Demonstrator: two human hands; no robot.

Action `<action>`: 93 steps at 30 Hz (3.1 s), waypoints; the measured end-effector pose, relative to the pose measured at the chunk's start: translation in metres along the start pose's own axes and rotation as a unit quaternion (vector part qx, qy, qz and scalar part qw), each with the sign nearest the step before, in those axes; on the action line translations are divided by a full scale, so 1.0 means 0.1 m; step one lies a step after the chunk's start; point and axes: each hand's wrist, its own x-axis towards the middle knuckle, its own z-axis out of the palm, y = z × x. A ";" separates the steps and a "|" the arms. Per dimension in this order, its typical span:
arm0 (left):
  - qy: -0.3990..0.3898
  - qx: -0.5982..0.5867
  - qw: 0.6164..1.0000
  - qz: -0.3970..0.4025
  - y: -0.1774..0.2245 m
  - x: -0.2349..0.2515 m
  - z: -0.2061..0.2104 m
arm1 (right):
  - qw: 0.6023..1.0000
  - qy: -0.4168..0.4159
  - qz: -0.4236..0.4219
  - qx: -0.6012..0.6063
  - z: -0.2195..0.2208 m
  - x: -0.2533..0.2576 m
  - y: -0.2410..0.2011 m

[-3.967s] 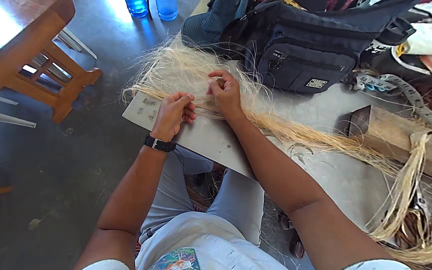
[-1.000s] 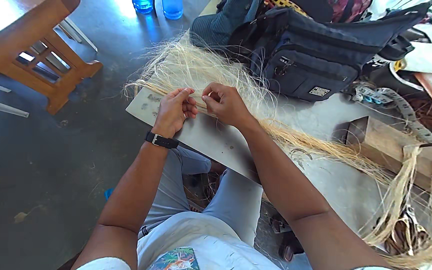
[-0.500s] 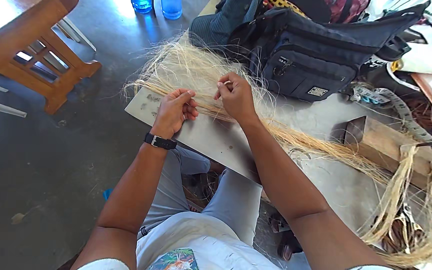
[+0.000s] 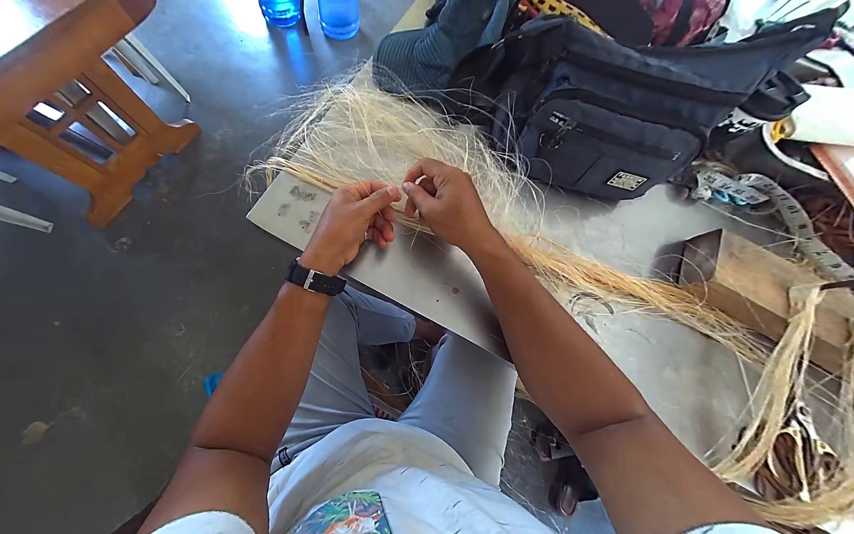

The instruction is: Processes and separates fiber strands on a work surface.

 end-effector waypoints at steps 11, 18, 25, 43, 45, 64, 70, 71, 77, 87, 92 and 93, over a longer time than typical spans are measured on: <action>-0.018 -0.052 0.998 0.043 -0.07 0.00 -0.06 | 0.960 0.206 0.166 0.087 -0.20 0.07 0.05; -0.003 -0.109 0.991 0.072 -0.11 -0.01 -0.09 | 0.971 0.211 -0.112 0.028 -0.23 -0.01 -0.08; 0.023 -0.130 0.987 0.094 -0.13 -0.01 -0.06 | 0.995 -0.063 -0.073 -0.041 0.00 -0.06 -0.15; 0.068 -0.253 0.954 0.149 -0.21 -0.01 -0.09 | 0.989 0.000 -0.075 -0.129 -0.08 -0.02 -0.10; 0.061 -0.246 0.954 0.162 -0.22 -0.01 -0.08 | 0.988 0.045 -0.125 -0.077 -0.05 -0.04 -0.16; 0.015 -0.206 0.978 0.039 -0.09 -0.35 -0.38 | 0.996 -0.023 -0.024 -0.088 0.26 -0.55 -0.58; 0.050 -0.243 0.969 -0.006 0.07 -0.41 -0.48 | 0.998 -0.028 -0.018 -0.045 -0.13 -1.22 -0.52; 0.056 -0.249 0.967 -0.008 0.08 -0.42 -0.48 | 0.999 -0.030 -0.010 -0.029 -0.20 -1.35 -0.48; 0.083 -0.275 0.958 -0.013 0.08 -0.32 -0.54 | 0.993 -0.047 0.007 0.111 -0.55 -1.96 -0.30; 0.106 -0.273 0.956 -0.010 0.17 -0.15 -0.64 | 0.930 0.061 -0.073 0.355 -0.87 -2.40 -0.01; 0.016 -0.094 0.995 -0.023 0.32 -0.25 -0.77 | 0.929 0.163 0.003 0.334 -0.80 -2.29 -0.08; 0.007 -0.027 1.000 -0.010 0.36 -0.34 -0.80 | 0.929 0.179 0.021 0.322 -0.77 -2.23 -0.14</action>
